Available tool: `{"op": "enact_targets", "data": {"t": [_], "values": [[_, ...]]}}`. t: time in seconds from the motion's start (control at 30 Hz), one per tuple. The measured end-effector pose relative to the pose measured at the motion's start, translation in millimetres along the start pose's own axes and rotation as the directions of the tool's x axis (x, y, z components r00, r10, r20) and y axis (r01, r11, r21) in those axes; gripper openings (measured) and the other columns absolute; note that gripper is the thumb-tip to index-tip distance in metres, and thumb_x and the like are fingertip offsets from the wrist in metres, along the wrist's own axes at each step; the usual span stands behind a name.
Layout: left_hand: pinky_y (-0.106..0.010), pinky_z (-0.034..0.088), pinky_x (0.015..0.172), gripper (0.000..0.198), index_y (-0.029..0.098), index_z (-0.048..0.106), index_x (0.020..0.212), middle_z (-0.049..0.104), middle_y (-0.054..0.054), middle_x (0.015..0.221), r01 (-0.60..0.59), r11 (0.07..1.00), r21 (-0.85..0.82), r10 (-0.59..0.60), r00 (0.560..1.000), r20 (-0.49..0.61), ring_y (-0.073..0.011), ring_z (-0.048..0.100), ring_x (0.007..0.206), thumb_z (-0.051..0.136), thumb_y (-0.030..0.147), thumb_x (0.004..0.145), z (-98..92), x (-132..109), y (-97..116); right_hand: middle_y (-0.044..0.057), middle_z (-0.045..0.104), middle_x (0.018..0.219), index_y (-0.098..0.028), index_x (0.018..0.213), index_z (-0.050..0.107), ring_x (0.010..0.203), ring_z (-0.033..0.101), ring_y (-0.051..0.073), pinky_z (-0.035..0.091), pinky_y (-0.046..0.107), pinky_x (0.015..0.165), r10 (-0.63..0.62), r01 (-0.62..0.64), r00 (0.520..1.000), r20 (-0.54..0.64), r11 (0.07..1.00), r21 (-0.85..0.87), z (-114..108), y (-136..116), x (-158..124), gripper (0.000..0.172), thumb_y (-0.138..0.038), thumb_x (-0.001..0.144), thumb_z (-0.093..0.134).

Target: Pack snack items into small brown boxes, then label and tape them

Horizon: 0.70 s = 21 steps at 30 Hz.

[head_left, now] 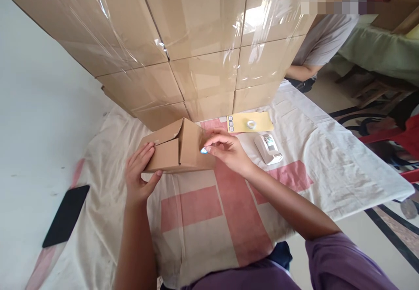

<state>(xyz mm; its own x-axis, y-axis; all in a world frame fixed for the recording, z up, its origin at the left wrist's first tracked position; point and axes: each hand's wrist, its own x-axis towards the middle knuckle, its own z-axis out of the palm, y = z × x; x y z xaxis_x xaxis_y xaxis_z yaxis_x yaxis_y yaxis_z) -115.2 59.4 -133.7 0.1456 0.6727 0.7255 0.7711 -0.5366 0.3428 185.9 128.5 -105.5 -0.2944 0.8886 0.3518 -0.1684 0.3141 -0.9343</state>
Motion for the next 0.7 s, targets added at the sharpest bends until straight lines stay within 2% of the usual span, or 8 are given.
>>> {"op": "enact_targets", "data": {"t": [0.13,0.3,0.53,0.7], "values": [[-0.054,0.044,0.116,0.062,0.032,0.054,0.153,0.064,-0.01,0.149,-0.021,0.999,0.043,0.02,1.0,0.02,-0.0354,0.057,0.142,0.07,0.034,0.092,0.4,3,3,0.006,0.064,0.132,-0.03,0.081,0.079,0.144,0.05,0.028,0.038,0.048,0.12,-0.011,0.012,1.0,0.015,0.999,-0.032,1,2,4,0.025,-0.054,0.082,0.084],[-0.055,0.045,0.115,0.062,0.031,0.054,0.152,0.064,-0.01,0.149,-0.024,0.999,0.045,0.023,1.0,0.016,-0.0358,0.057,0.142,0.07,0.035,0.092,0.4,2,3,0.005,0.06,0.139,-0.03,0.08,0.077,0.149,0.045,0.03,0.029,0.051,0.126,0.011,-0.01,0.999,0.045,1.0,-0.02,3,8,5,0.026,-0.055,0.081,0.085],[-0.055,0.043,0.118,0.065,0.033,0.053,0.153,0.062,-0.009,0.151,-0.012,0.999,0.048,0.012,1.0,0.011,-0.0352,0.056,0.144,0.071,0.033,0.091,0.3,-1,3,0.004,0.061,0.137,-0.03,0.08,0.075,0.148,0.045,0.029,0.032,0.051,0.123,0.044,-0.044,0.999,0.017,0.999,-0.003,6,13,4,0.024,-0.052,0.082,0.085],[-0.056,0.042,0.119,0.064,0.034,0.052,0.154,0.062,-0.009,0.152,-0.019,0.999,0.047,0.018,1.0,0.018,-0.0347,0.055,0.144,0.07,0.034,0.092,0.7,-1,3,0.005,0.056,0.141,-0.027,0.085,0.07,0.147,0.044,0.029,0.036,0.048,0.119,0.039,-0.039,0.999,0.012,0.999,0.022,8,19,2,0.023,-0.047,0.084,0.083]]}}
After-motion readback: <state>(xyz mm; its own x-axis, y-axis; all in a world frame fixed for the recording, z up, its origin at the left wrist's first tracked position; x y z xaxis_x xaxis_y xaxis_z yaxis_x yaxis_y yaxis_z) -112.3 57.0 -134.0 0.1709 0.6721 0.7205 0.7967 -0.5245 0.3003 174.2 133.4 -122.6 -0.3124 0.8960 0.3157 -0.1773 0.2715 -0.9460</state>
